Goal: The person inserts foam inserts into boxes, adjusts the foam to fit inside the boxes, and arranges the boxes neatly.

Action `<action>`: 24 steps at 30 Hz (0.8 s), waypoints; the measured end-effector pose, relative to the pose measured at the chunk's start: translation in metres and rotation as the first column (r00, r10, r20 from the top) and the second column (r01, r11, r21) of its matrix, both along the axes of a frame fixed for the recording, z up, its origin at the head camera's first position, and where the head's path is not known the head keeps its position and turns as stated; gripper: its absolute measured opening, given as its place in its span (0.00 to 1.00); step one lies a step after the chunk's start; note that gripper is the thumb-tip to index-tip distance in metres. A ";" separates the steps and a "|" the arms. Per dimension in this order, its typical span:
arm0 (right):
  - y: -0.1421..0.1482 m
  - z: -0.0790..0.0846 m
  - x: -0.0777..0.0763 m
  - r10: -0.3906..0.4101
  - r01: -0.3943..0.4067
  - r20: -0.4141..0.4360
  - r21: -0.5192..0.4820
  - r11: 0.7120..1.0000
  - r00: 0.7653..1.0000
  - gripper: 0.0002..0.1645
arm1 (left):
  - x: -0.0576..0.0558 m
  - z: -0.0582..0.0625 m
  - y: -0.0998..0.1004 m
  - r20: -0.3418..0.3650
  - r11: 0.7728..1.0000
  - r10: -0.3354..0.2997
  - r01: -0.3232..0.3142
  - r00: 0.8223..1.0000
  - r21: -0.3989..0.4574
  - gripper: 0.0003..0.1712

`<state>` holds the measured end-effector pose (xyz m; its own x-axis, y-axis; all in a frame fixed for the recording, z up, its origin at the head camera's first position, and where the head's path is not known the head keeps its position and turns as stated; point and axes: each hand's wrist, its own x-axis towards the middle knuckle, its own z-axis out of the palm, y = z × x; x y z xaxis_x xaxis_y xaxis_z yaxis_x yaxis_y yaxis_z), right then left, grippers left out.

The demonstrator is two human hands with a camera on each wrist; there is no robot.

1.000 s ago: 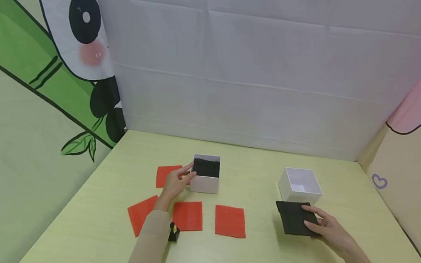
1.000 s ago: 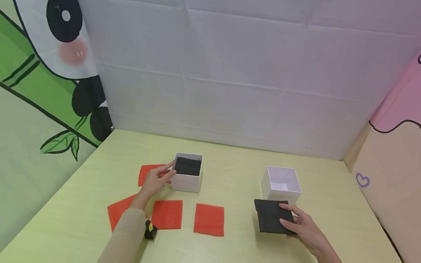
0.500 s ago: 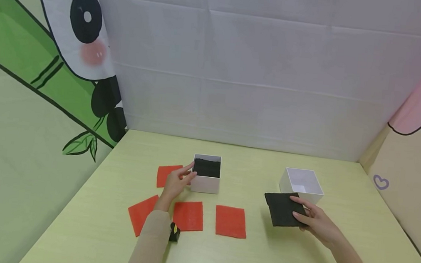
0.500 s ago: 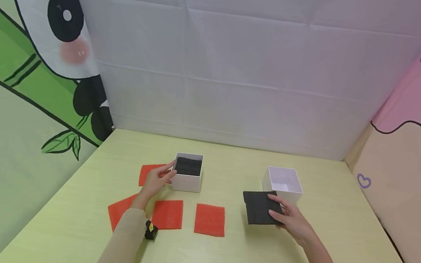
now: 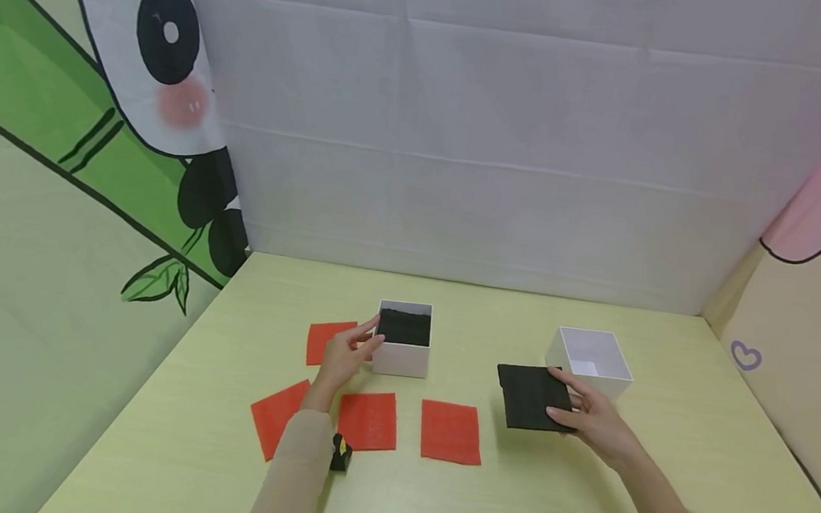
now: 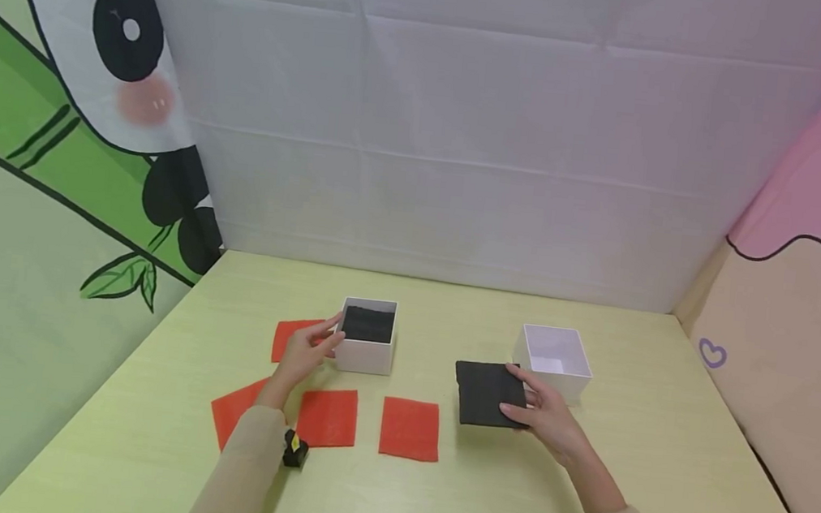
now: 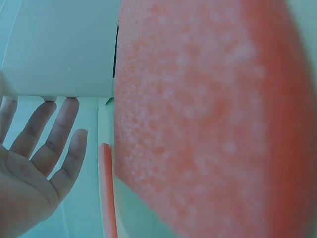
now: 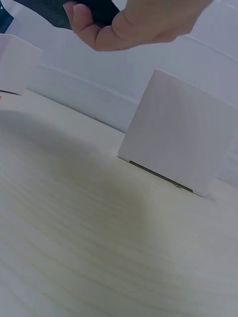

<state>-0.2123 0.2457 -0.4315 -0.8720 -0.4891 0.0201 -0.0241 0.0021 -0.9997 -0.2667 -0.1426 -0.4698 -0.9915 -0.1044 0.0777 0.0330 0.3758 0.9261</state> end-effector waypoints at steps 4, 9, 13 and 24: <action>-0.011 0.000 -0.002 -0.056 0.056 0.002 0.028 0.998 0.998 0.40 | -0.001 -0.001 0.000 -0.001 1.000 -0.008 0.008 1.000 0.003 0.29; -0.023 0.000 -0.007 -0.129 0.127 0.024 0.062 0.990 0.991 0.42 | -0.001 -0.001 0.000 -0.005 1.000 -0.008 0.009 1.000 0.005 0.28; -0.031 0.001 -0.011 -0.151 0.149 0.042 0.057 0.987 0.988 0.43 | -0.001 0.001 0.000 0.002 1.000 -0.005 0.005 1.000 0.002 0.28; -0.048 0.003 -0.020 -0.184 0.185 0.057 -0.004 0.983 0.981 0.39 | 0.000 0.002 -0.002 0.014 1.000 -0.014 0.014 1.000 -0.001 0.29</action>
